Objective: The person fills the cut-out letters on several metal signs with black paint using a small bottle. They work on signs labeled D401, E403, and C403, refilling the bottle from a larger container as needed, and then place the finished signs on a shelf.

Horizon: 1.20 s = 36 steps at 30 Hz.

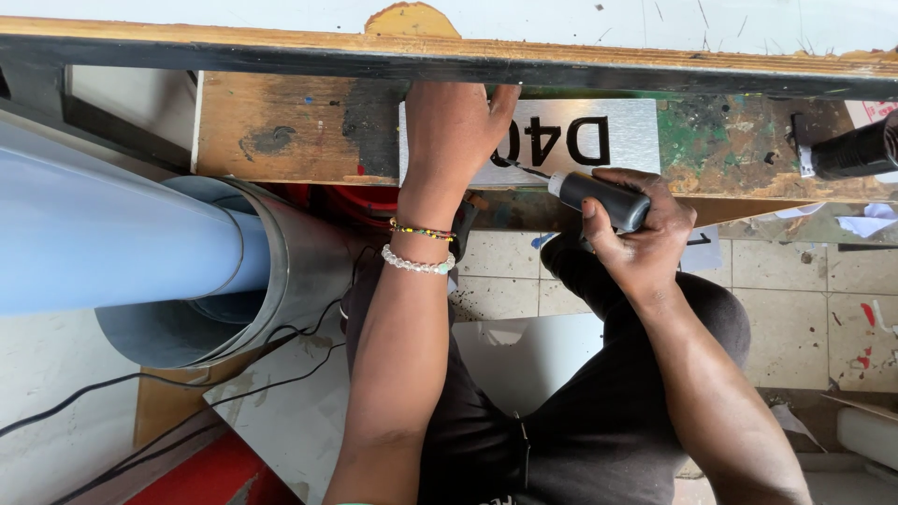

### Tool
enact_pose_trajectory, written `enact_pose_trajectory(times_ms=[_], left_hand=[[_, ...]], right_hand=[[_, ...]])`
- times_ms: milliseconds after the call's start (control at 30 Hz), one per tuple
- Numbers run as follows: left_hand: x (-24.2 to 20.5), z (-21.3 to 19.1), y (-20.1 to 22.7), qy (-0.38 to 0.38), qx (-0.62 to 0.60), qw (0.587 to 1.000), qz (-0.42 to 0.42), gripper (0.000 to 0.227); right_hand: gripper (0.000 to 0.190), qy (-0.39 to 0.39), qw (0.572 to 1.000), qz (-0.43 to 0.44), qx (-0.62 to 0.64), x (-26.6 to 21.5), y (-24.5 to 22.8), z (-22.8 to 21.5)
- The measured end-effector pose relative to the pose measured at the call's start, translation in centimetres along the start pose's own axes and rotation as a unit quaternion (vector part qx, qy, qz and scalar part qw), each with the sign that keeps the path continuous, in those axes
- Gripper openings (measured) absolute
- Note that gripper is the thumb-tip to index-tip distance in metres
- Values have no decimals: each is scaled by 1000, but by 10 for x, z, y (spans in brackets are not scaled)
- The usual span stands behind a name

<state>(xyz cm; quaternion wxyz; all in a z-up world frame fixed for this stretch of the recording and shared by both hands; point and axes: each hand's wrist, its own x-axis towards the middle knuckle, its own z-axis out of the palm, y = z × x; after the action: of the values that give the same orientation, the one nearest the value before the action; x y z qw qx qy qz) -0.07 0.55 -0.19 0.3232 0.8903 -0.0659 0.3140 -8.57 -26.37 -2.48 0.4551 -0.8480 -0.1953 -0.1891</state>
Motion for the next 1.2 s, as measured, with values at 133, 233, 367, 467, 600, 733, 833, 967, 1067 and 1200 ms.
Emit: enact_pose_trajectory(times_ms=[133,233,367,467,600,733,833,967,1067,1200], left_hand=[[-1,1,-2,-6,3,1000,-2,27],[0,-2,-1,-14,4,1000,-17,41],[0,-5,-4,-26,-5,999,-26,31],[-2,-16,-11,-84,43,995,-24,31],[-8,-46,-28,-227,39,973,3,87],[-12,-72,-22,-394,13,918,-52,126],[-23,-63,-30,-453,106,880,-97,147],[-23,-58,-39,-433,129,889,-70,129],[-18,-69,-27,-443,89,885,-111,121],[-29,-85,-25,-404,55,907,-107,121]], right_hand=[[40,3,1000,-11,-6,0,1,0],[41,-1,1000,-2,-4,1,0,0],[46,8,999,17,39,0,4,-2],[46,52,985,55,152,4,8,-11],[45,93,915,126,372,7,30,-46],[23,99,863,253,425,3,48,-85],[11,-10,861,279,425,6,63,-93],[19,-12,953,263,148,24,58,-87],[18,12,975,223,13,30,80,-85],[52,46,986,149,-53,23,169,-73]])
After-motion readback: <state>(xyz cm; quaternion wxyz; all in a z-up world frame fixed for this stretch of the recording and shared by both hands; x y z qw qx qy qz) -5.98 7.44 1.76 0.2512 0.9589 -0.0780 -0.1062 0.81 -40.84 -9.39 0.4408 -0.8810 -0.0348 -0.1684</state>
